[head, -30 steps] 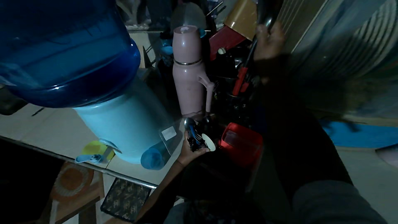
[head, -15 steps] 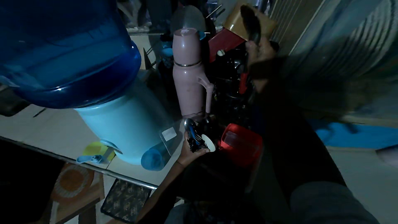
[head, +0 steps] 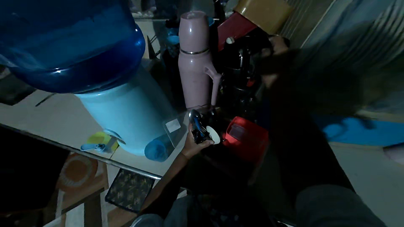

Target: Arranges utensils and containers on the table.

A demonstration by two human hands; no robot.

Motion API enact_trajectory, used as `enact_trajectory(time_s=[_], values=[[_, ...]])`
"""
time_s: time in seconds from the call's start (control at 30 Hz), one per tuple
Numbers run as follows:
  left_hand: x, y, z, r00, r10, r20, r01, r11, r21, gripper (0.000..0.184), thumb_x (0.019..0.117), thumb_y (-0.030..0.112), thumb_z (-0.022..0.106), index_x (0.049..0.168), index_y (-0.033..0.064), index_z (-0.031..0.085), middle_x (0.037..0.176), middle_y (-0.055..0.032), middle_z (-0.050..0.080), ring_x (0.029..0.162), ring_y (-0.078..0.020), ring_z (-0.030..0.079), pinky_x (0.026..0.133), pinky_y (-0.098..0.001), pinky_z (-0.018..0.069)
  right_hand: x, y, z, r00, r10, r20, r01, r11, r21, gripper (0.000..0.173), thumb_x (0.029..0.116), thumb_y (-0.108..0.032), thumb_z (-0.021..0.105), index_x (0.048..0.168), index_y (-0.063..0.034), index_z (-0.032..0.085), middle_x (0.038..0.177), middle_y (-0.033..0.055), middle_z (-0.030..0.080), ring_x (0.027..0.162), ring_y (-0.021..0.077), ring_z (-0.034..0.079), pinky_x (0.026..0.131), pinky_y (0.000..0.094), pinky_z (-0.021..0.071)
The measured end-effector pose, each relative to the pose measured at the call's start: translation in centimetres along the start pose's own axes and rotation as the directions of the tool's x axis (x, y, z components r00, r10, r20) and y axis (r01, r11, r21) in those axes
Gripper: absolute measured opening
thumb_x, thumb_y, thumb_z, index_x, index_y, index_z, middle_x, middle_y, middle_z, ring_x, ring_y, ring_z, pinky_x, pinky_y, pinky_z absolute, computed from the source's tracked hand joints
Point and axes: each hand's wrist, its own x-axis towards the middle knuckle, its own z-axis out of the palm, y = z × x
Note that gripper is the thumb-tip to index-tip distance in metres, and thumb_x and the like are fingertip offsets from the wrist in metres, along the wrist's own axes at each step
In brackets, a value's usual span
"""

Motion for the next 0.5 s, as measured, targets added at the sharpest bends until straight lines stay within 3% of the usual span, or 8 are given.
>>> enact_trajectory(time_s=[0.1, 0.17, 0.23, 0.33, 0.37, 0.43, 0.5], values=[[-0.1, 0.0, 0.1, 1.000, -0.019, -0.007, 0.019, 1.000, 0.000, 0.105, 0.0704, 0.011, 0.087, 0.152, -0.0045, 0.022, 0.121, -0.0100, 0.063, 0.105, -0.0042, 0.065, 0.094, -0.0231, 0.0546, -1.3, 0.6, 1.0, 0.994, 0.095, 0.060, -0.091, 0.994, -0.064, 0.039, 0.1065, -0.020, 0.048, 0.139, -0.0005, 0.054, 0.135, 0.0266, 0.060, 0.127, 0.0377, 0.059, 0.108, 0.0541, 0.0451], [0.0, 0.1, 0.1, 1.000, -0.011, -0.011, 0.011, 1.000, -0.006, 0.105, 0.0706, 0.010, 0.087, 0.152, -0.0050, 0.022, 0.122, -0.0107, 0.062, 0.106, -0.0040, 0.064, 0.095, -0.0227, 0.0542, -2.0, 2.1, 2.7, 0.997, 0.080, 0.012, -0.080, 0.996, -0.043, 0.043, 0.1072, -0.019, 0.047, 0.144, 0.0046, 0.050, 0.141, 0.0292, 0.055, 0.134, 0.0392, 0.054, 0.114, 0.0511, 0.0408], [0.1, 0.0, 0.0, 1.000, 0.000, -0.011, 0.000, 1.000, 0.001, 0.105, 0.0712, 0.010, 0.087, 0.152, -0.0053, 0.021, 0.122, -0.0109, 0.062, 0.106, -0.0044, 0.065, 0.095, -0.0233, 0.0544, -2.0, 2.9, 3.6, 0.995, 0.100, 0.001, -0.100, 0.995, -0.027, 0.046, 0.1066, -0.022, 0.050, 0.143, 0.0050, 0.051, 0.140, 0.0288, 0.057, 0.133, 0.0399, 0.054, 0.113, 0.0536, 0.0411], [0.2, -0.3, -0.1, 1.000, -0.014, -0.010, 0.014, 0.999, 0.031, 0.107, 0.0719, 0.011, 0.088, 0.154, -0.0023, 0.021, 0.124, -0.0121, 0.062, 0.107, -0.0070, 0.065, 0.095, -0.0268, 0.0550, -3.1, 1.6, 1.8, 0.939, 0.271, 0.212, -0.267, 0.962, -0.046, 0.050, 0.1049, -0.030, 0.057, 0.140, 0.0054, 0.053, 0.134, 0.0300, 0.059, 0.128, 0.0425, 0.057, 0.108, 0.0594, 0.0431], [0.2, -0.5, -0.1, 1.000, -0.016, -0.011, 0.017, 0.999, 0.037, 0.108, 0.0718, 0.012, 0.088, 0.154, -0.0013, 0.020, 0.126, -0.0124, 0.062, 0.109, -0.0080, 0.065, 0.096, -0.0280, 0.0552, -3.5, 1.1, 0.9, 0.919, 0.279, 0.277, -0.264, 0.960, -0.090, 0.050, 0.1040, -0.031, 0.059, 0.137, 0.0068, 0.054, 0.132, 0.0320, 0.060, 0.126, 0.0453, 0.057, 0.106, 0.0624, 0.0427], [0.2, -0.6, -0.1, 1.000, -0.022, -0.015, 0.023, 0.999, 0.039, 0.113, 0.0710, 0.012, 0.089, 0.157, -0.0011, 0.016, 0.131, -0.0151, 0.059, 0.112, -0.0104, 0.063, 0.098, -0.0300, 0.0539, -4.7, 1.3, -0.3, 0.933, 0.171, 0.315, -0.141, 0.983, -0.117, 0.049, 0.1015, -0.029, 0.063, 0.131, 0.0098, 0.058, 0.123, 0.0345, 0.063, 0.117, 0.0491, 0.062, 0.100, 0.0663, 0.0454], [0.1, -0.6, -0.1, 1.000, -0.004, -0.015, 0.005, 0.999, 0.032, 0.111, 0.0699, 0.012, 0.089, 0.155, -0.0011, 0.019, 0.128, -0.0123, 0.060, 0.110, -0.0076, 0.064, 0.097, -0.0275, 0.0549, -6.9, 1.9, -1.4, 0.960, -0.068, 0.272, 0.079, 0.996, -0.031, 0.050, 0.0990, -0.023, 0.064, 0.137, 0.0087, 0.053, 0.121, 0.0327, 0.064, 0.111, 0.0456, 0.065, 0.097, 0.0629, 0.0499]])
